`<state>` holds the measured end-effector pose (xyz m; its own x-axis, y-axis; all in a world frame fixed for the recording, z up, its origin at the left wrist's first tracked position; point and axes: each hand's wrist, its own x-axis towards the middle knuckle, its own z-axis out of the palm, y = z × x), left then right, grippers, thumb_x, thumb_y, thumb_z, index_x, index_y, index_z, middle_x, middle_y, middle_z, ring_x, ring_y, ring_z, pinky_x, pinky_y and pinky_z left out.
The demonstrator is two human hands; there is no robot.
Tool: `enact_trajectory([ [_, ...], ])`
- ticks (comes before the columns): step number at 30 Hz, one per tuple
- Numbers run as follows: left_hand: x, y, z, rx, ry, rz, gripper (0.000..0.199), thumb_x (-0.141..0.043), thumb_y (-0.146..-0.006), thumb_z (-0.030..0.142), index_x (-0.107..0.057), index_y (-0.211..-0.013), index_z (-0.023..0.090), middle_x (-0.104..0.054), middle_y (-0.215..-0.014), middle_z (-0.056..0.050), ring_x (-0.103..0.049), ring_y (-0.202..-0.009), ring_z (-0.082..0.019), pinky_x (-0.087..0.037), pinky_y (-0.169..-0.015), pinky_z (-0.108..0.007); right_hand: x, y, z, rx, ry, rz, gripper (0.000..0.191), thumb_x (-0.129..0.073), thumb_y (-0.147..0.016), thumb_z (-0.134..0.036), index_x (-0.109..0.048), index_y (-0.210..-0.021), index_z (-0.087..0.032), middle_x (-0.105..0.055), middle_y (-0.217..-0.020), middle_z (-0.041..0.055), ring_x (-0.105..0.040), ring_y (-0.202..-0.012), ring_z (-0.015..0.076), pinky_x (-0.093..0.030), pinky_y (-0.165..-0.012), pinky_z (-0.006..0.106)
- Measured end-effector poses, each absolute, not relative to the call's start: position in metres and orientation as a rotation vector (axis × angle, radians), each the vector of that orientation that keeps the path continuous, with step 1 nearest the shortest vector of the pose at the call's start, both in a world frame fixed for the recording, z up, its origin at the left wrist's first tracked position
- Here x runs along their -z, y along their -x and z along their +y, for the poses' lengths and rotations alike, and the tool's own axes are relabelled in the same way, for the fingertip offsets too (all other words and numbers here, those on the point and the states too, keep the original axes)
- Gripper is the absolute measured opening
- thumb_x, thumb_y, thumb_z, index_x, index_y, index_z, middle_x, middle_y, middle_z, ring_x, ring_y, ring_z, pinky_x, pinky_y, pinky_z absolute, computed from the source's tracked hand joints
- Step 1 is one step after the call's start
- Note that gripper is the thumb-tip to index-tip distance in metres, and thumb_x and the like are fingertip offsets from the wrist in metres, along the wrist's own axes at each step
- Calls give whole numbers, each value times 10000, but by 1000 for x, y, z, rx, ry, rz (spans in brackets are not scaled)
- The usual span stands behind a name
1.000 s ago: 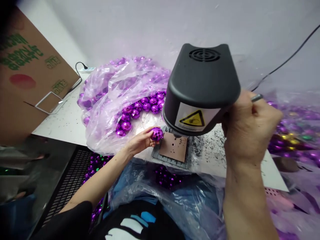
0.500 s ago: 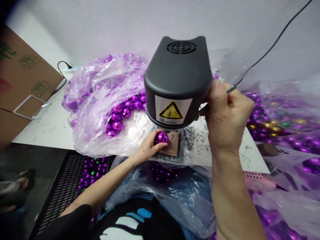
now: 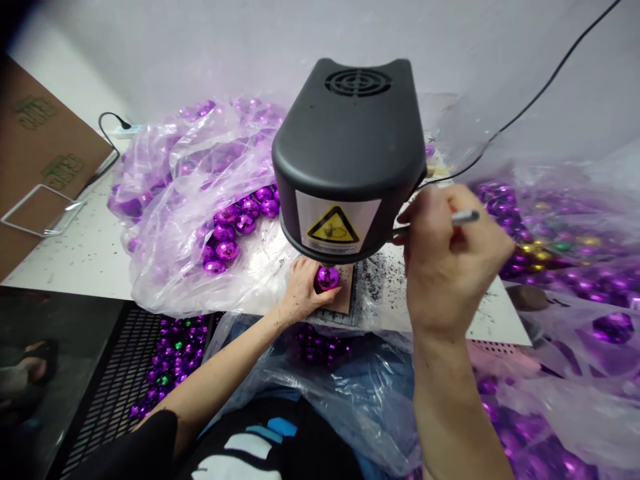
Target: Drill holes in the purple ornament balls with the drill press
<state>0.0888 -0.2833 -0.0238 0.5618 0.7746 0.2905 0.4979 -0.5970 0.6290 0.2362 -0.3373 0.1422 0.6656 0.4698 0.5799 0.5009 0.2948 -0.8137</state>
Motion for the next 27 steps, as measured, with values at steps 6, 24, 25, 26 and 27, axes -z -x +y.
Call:
enact_trajectory([
  [6,25,-88,-284,-779,-2311,1019,446,-771,-728,366,-576,-1098,212,-639,-1119,-66,-534,-1108,-274,-356,-1050,-441,-102,-217,-370,269,1417,-966,223,-550,-848,-339,-632,-731,-168,-543,-587,-16,-446,-458,63,-284,-450,248],
  [24,23,-85,-286,-701,-2296,1032,374,-706,-807,384,-578,-1120,223,-649,-1086,-69,-555,-1078,-279,-385,-1025,-454,-67,-232,-377,328,1271,-1184,160,-546,-796,-194,-688,-870,-207,-455,-538,-32,-504,-504,88,-358,-457,233],
  [25,23,-85,-286,-696,-2293,1031,372,-706,-806,387,-579,-1116,224,-643,-1083,-70,-552,-1078,-280,-387,-1025,-458,-64,-232,-378,326,1269,-1180,173,-545,-796,-205,-688,-892,-218,-459,-549,-29,-528,-526,103,-381,-468,246],
  [26,24,-85,-286,-692,-2290,1029,372,-708,-803,389,-580,-1111,224,-638,-1081,-70,-547,-1082,-282,-389,-1026,-463,-61,-233,-378,319,1269,-1176,186,-546,-796,-217,-688,-916,-228,-465,-560,-25,-549,-550,118,-403,-479,260],
  [27,24,-85,-286,-691,-2287,1025,370,-708,-801,390,-580,-1105,223,-634,-1078,-71,-542,-1083,-283,-389,-1028,-468,-58,-233,-379,311,1269,-1175,197,-546,-798,-234,-687,-936,-236,-472,-571,-20,-566,-572,131,-423,-492,274],
])
